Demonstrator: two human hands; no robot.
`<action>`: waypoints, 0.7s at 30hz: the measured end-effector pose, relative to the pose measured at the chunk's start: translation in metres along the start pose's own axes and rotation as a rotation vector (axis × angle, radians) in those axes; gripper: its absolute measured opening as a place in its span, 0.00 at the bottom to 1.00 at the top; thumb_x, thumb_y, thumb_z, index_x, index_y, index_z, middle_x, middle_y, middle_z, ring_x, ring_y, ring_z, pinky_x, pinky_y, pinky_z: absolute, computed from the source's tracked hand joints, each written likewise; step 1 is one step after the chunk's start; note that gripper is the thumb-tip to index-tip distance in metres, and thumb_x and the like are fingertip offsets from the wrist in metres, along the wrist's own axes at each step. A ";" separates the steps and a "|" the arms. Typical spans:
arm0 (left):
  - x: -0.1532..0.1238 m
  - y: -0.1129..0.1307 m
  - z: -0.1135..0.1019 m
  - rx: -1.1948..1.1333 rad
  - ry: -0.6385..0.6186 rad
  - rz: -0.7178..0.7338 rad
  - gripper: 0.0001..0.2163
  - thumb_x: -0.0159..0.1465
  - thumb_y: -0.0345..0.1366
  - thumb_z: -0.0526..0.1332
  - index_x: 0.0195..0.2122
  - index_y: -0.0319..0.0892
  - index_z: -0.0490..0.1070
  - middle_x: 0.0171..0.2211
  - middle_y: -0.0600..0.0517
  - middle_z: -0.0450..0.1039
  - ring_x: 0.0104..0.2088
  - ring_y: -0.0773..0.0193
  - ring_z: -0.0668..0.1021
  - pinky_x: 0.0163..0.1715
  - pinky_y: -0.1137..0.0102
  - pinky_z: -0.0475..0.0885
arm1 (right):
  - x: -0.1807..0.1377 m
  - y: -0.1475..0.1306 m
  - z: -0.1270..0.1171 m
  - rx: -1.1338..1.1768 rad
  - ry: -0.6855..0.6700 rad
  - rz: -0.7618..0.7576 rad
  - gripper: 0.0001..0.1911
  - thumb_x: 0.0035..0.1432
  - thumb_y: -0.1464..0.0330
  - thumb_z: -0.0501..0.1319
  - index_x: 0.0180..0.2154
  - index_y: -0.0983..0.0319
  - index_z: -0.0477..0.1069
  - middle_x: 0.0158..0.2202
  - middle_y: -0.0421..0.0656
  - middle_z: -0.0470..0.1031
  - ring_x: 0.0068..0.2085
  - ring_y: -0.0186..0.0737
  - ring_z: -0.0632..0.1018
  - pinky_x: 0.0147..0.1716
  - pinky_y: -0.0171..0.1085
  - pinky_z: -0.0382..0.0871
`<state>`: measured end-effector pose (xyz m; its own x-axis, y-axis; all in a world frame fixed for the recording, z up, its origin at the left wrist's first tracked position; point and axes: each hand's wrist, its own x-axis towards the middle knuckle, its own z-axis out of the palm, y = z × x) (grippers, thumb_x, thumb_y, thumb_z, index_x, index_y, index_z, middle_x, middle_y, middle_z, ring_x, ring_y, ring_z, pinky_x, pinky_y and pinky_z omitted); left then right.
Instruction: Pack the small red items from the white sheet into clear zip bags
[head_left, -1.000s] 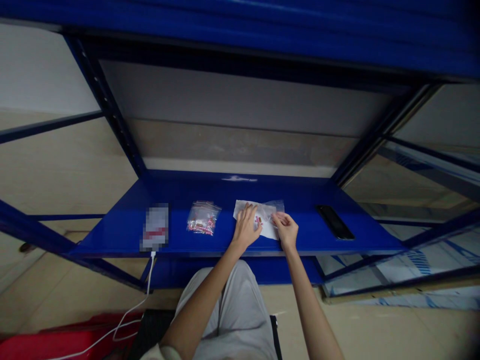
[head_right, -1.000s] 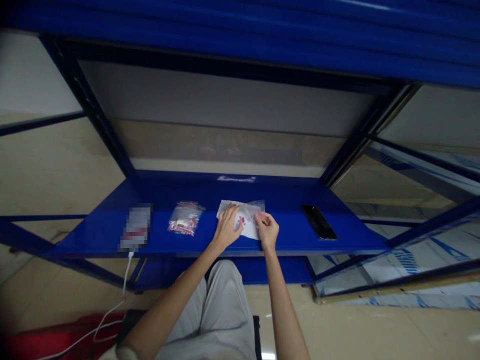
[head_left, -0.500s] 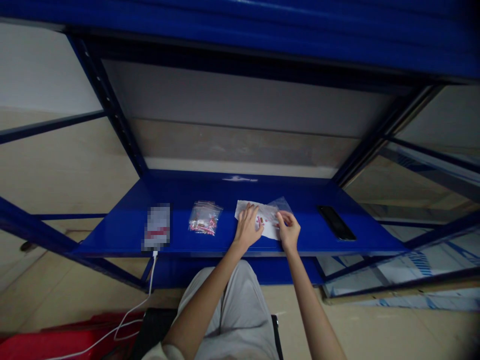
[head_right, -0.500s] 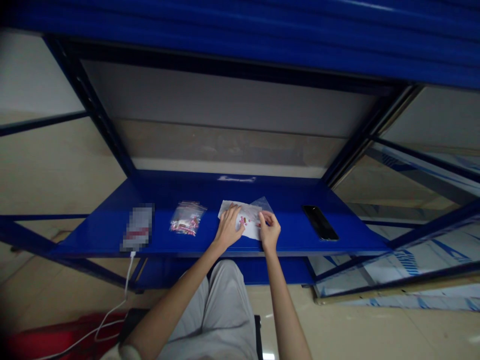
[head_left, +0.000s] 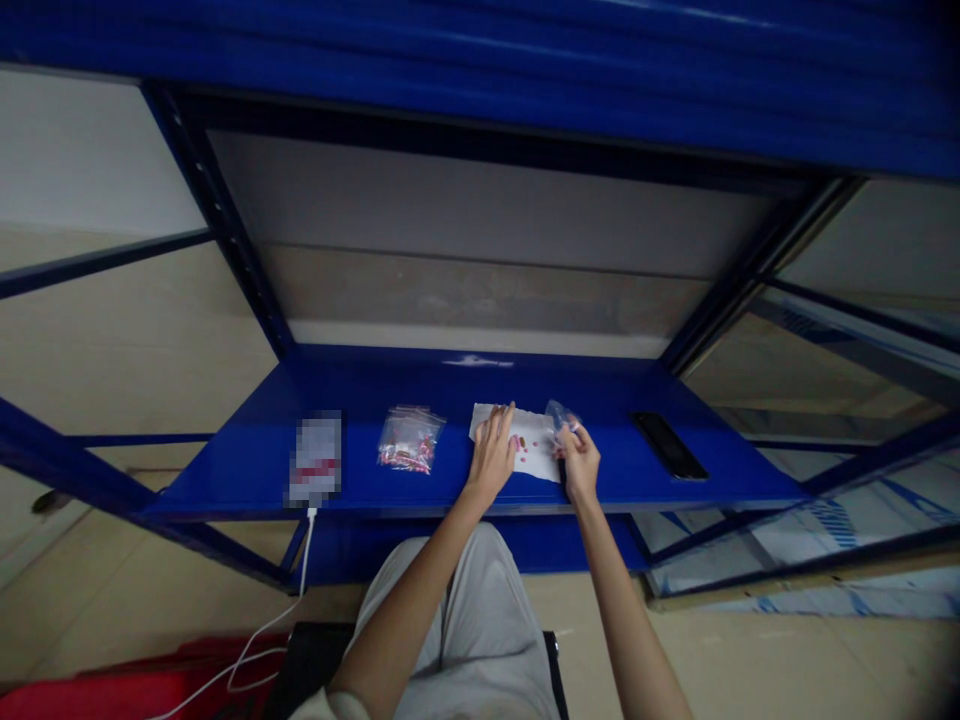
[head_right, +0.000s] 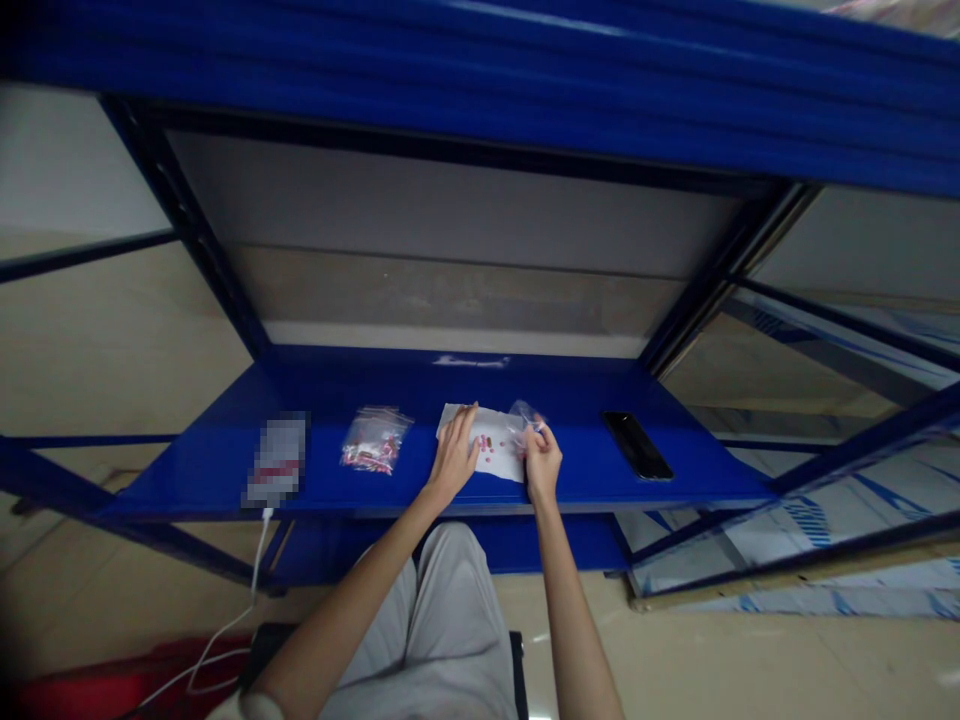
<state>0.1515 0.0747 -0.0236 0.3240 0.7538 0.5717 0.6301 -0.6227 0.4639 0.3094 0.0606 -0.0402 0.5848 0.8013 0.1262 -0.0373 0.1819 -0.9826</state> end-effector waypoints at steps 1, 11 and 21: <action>-0.001 0.001 -0.002 -0.002 0.000 0.032 0.26 0.61 0.28 0.50 0.60 0.41 0.47 0.59 0.42 0.54 0.60 0.58 0.55 0.54 0.60 0.57 | -0.002 -0.001 0.001 -0.012 -0.078 0.025 0.32 0.41 0.56 0.65 0.47 0.66 0.67 0.24 0.40 0.74 0.21 0.33 0.72 0.17 0.29 0.62; -0.008 0.001 -0.011 -0.167 0.297 -0.005 0.05 0.59 0.33 0.57 0.31 0.41 0.71 0.43 0.46 0.70 0.47 0.59 0.71 0.47 0.61 0.63 | 0.000 -0.010 0.003 0.069 -0.083 0.020 0.27 0.47 0.51 0.59 0.39 0.67 0.71 0.19 0.41 0.72 0.15 0.29 0.65 0.13 0.29 0.53; -0.057 0.023 -0.046 -1.034 0.170 -0.626 0.18 0.55 0.41 0.60 0.45 0.39 0.64 0.27 0.51 0.74 0.21 0.67 0.76 0.24 0.73 0.71 | -0.022 -0.019 0.008 -0.231 0.025 -0.218 0.20 0.50 0.55 0.57 0.28 0.67 0.73 0.19 0.42 0.70 0.21 0.34 0.68 0.19 0.32 0.60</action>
<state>0.1153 0.0081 -0.0143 0.0207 0.9947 0.1011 -0.2389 -0.0933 0.9666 0.2908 0.0434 -0.0229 0.5785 0.7429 0.3369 0.2746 0.2116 -0.9380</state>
